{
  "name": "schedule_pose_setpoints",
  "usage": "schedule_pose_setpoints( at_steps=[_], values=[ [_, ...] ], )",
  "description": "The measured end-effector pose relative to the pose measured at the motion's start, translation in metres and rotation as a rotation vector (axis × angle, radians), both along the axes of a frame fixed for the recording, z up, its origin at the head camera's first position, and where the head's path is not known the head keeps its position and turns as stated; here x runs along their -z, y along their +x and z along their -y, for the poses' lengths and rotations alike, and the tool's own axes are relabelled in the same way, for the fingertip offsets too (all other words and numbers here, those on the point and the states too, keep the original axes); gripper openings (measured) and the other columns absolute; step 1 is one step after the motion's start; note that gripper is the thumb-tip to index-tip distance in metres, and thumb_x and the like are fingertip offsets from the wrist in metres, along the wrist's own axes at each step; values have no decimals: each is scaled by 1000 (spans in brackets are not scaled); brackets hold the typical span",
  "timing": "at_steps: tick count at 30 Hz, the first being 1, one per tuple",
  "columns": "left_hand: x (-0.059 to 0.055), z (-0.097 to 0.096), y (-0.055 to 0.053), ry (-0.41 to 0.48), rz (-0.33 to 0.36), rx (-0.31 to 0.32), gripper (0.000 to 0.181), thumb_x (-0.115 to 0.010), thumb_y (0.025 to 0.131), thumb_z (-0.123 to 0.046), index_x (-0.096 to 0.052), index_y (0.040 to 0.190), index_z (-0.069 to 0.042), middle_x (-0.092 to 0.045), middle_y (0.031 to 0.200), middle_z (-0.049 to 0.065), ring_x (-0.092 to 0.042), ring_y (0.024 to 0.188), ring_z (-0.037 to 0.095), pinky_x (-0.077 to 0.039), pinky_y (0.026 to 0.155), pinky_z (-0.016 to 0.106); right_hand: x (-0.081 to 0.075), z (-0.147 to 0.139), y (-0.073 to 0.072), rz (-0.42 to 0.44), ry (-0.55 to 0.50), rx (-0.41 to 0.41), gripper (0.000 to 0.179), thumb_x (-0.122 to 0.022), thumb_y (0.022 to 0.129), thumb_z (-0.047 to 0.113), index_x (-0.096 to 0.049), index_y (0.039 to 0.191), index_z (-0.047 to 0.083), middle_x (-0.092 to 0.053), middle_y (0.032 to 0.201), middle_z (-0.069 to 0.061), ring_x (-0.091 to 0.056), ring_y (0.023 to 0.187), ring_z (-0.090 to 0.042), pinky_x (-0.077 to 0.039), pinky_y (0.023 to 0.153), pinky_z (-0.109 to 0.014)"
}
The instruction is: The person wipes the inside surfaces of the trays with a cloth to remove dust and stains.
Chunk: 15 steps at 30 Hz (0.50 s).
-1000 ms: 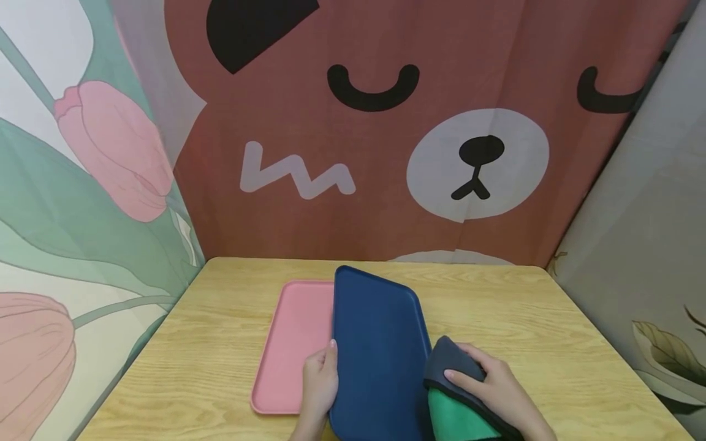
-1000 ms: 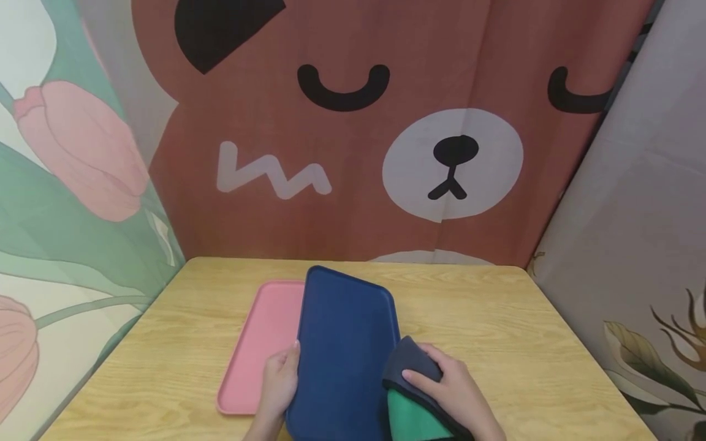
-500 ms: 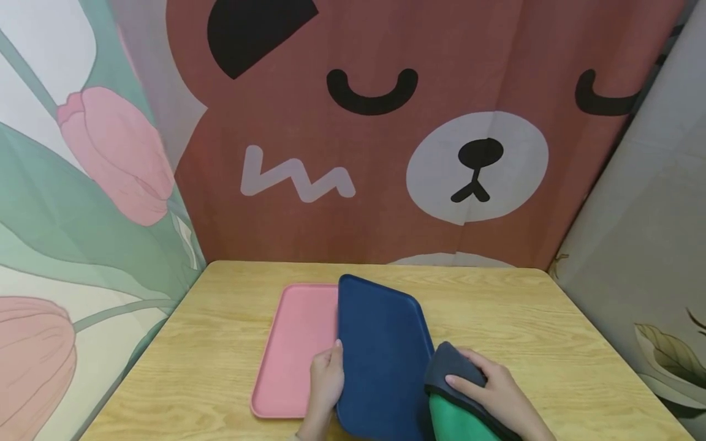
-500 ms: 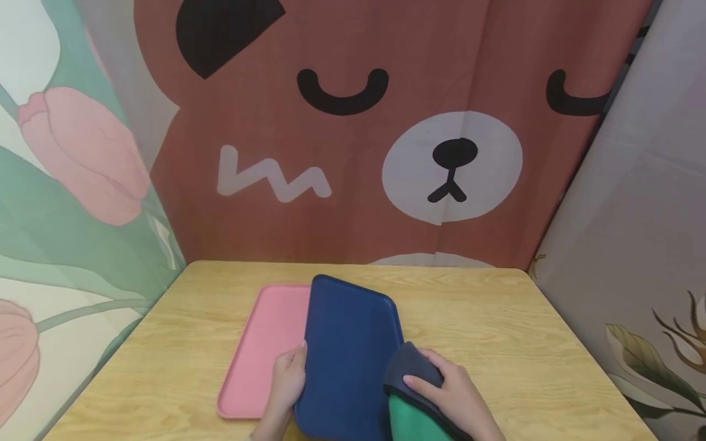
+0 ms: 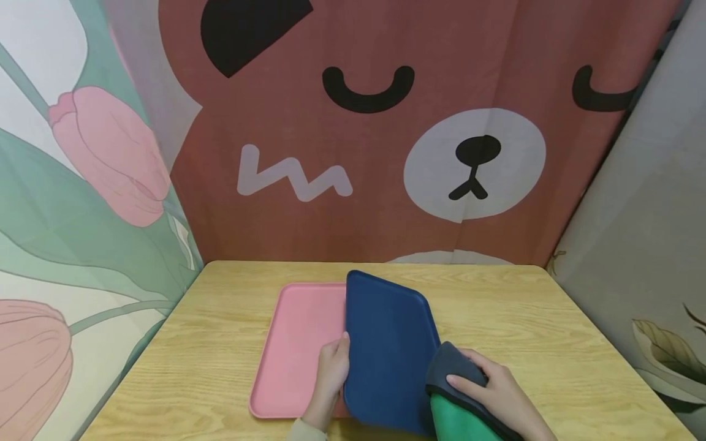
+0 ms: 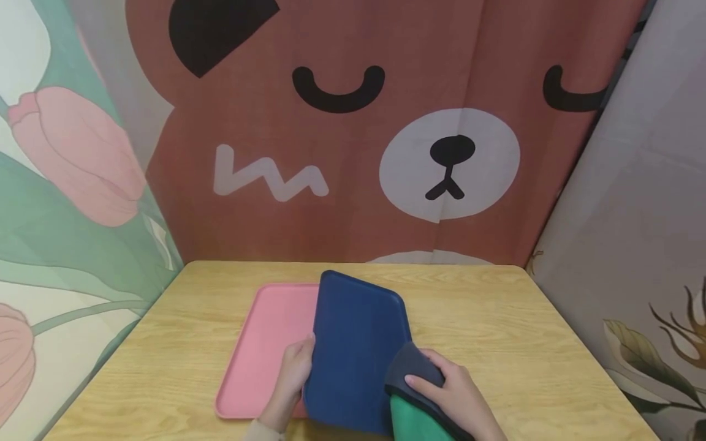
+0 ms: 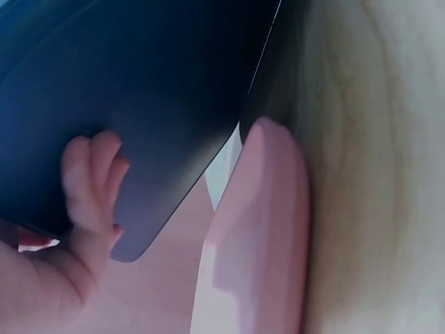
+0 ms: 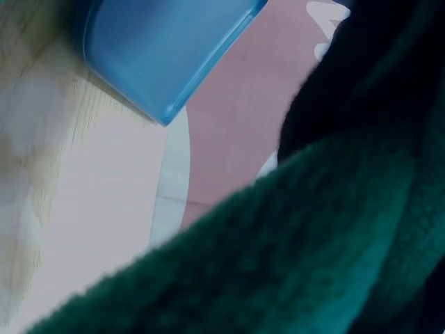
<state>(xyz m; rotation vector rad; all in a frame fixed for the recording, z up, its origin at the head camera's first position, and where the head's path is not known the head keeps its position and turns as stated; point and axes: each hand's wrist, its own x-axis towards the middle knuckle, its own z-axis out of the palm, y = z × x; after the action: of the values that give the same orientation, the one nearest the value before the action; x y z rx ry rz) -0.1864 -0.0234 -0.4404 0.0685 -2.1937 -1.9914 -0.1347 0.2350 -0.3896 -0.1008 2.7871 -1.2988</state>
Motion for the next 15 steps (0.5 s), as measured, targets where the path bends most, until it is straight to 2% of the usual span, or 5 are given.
schedule_pose_setpoints(
  at_steps=[5, 8, 9, 12, 15],
  values=[
    [-4, 0, -1, 21, 53, 163, 37, -36, 94, -8, -48, 59, -3, -45, 52, 0, -44, 50, 12, -40, 49, 26, 1, 0, 0, 7, 6, -8, 62, -65, 79, 40, -48, 126, 3, -51, 122, -18, -47, 110, -35, -41, 84, -49],
    [-5, -2, 0, -11, 44, 208, 32, -34, 94, -6, -59, 86, 13, -59, 72, 14, -57, 71, 24, -47, 66, 37, 2, 1, 1, 8, 5, -12, 62, -64, 80, 40, -48, 127, 3, -50, 122, -18, -46, 111, -35, -40, 85, -49],
    [-5, -2, 0, -19, 39, 219, 33, -34, 94, -5, -57, 97, 17, -61, 82, 20, -58, 82, 29, -47, 74, 41, 2, 1, 1, 6, 6, -13, 62, -64, 80, 40, -48, 127, 3, -50, 123, -18, -46, 111, -35, -40, 85, -49],
    [-4, -6, -2, -66, 14, 223, 36, -34, 94, -5, -45, 113, 23, -54, 108, 30, -47, 107, 40, -37, 89, 49, 3, 0, 1, 5, 5, -12, 62, -64, 80, 40, -48, 126, 2, -50, 123, -18, -46, 111, -36, -40, 85, -49],
    [-4, -9, -5, -91, -5, 217, 35, -36, 94, -5, -44, 114, 23, -52, 111, 32, -44, 110, 42, -34, 91, 50, 3, 0, 1, 6, 5, -9, 62, -64, 80, 39, -48, 126, 1, -50, 122, -19, -46, 111, -36, -40, 85, -49]
  ],
)
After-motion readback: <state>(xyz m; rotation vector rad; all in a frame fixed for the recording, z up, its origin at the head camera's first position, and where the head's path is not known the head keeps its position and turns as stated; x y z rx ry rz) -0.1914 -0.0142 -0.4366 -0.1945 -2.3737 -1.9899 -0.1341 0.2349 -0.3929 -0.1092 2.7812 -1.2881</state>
